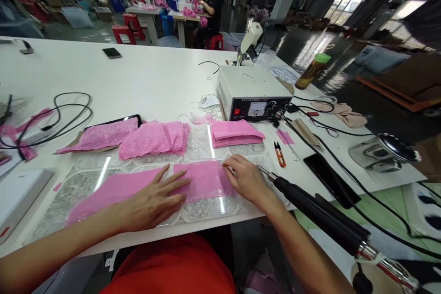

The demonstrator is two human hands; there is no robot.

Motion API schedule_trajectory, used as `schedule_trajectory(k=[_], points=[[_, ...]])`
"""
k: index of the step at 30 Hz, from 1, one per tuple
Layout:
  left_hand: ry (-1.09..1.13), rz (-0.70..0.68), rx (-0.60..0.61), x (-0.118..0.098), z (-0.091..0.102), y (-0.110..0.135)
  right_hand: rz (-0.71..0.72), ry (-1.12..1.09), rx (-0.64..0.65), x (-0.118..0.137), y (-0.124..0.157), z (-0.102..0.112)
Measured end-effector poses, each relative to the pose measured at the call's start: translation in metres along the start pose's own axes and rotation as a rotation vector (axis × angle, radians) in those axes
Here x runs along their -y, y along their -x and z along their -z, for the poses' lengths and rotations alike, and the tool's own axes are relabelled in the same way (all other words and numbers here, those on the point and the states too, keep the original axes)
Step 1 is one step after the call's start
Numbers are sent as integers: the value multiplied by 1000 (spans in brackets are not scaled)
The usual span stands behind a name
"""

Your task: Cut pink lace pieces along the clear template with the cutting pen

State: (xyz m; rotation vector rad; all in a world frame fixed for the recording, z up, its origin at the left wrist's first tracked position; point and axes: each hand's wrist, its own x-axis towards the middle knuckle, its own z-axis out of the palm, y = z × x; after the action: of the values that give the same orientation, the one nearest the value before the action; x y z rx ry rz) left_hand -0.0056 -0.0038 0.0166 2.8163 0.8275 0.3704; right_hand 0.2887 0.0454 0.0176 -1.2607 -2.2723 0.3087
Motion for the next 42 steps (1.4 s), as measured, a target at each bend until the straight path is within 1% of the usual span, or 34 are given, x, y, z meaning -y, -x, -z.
schedule_trajectory(k=[2,4,7,12,15,20,25,30,42], points=[[20,-22,-4,3,-1,-2,20,-9,-14,-3,24,6],[31,-57,6,6,-1,-10,14,11,-65,-4,45,9],[57,-114,61,10,-2,-33,-5,32,-137,-1,67,7],[99,-160,155,14,-11,-82,22,116,-162,5,83,-1],[105,-180,207,17,-20,-96,-2,107,-186,2,89,-4],[115,-208,266,19,-25,-95,-1,90,-247,-4,94,-7],[123,-245,268,20,-20,-94,10,84,-319,-3,93,-9],[114,-255,310,18,-18,-96,-3,37,-358,-3,92,-10],[96,-267,272,14,-18,-95,-25,39,-393,-1,87,-8]])
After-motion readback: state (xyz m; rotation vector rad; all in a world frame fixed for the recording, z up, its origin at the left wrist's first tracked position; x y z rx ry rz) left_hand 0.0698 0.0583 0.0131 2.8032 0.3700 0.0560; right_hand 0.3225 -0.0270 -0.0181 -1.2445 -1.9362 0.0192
